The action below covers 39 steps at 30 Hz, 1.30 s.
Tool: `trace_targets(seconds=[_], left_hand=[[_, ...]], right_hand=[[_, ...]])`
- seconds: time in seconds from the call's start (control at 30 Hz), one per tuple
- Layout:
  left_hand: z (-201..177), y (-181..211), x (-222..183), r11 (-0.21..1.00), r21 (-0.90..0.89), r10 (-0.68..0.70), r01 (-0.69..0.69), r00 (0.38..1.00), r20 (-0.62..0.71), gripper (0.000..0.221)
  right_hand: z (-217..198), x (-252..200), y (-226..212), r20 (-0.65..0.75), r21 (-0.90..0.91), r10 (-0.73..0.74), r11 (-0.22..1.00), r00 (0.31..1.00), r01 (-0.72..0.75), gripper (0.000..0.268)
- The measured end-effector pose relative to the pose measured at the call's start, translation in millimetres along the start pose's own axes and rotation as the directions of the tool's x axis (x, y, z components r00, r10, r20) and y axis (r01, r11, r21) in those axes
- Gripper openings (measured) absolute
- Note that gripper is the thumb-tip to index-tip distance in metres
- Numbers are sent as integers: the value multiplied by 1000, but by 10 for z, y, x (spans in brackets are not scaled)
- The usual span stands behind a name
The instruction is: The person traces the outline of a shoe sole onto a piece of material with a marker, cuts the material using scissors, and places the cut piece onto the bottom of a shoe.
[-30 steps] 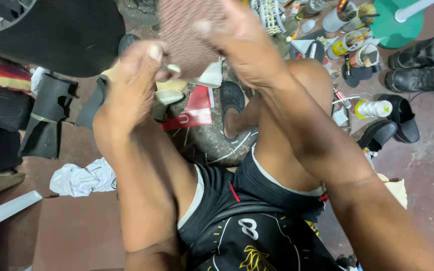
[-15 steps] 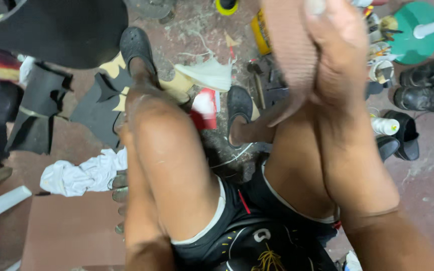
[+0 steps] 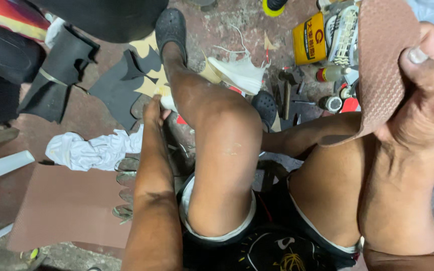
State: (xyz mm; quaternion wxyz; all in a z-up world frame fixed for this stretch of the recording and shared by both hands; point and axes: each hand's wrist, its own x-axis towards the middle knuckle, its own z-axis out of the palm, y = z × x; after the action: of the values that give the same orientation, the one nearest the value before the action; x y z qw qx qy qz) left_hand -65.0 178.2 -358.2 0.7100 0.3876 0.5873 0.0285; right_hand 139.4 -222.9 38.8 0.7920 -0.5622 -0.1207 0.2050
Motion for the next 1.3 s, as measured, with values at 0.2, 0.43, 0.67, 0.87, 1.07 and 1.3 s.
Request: trace_targets(seconds=[0.2,0.43,0.67,0.87,1.07,1.3], left_hand=[[-454,-436,-425,988,153,-43,14,982,183,53],[-292,-800,-581,175,866,551,-469,776,309,99],[117,-830,-472,132,920,294,-370,901,320,83],[-507,-813,-753,699,660,121,-274,956,269,70],[-1257,-448,-1306,945,-36,320,-325,896,309,67],[-604,820,-2481,715,-216,696,-665,646,315,70]], right_hand=[[70,-1,-15,18,53,-5,999,1000,4,21],[248,-10,-94,60,2,-47,999,997,47,28],[538,-7,-129,-3,90,17,996,1000,-16,36],[536,-45,80,103,-34,18,999,995,-15,31],[876,-68,-11,209,-72,22,997,978,-7,25],[1298,-183,16,356,106,34,991,934,-77,23]])
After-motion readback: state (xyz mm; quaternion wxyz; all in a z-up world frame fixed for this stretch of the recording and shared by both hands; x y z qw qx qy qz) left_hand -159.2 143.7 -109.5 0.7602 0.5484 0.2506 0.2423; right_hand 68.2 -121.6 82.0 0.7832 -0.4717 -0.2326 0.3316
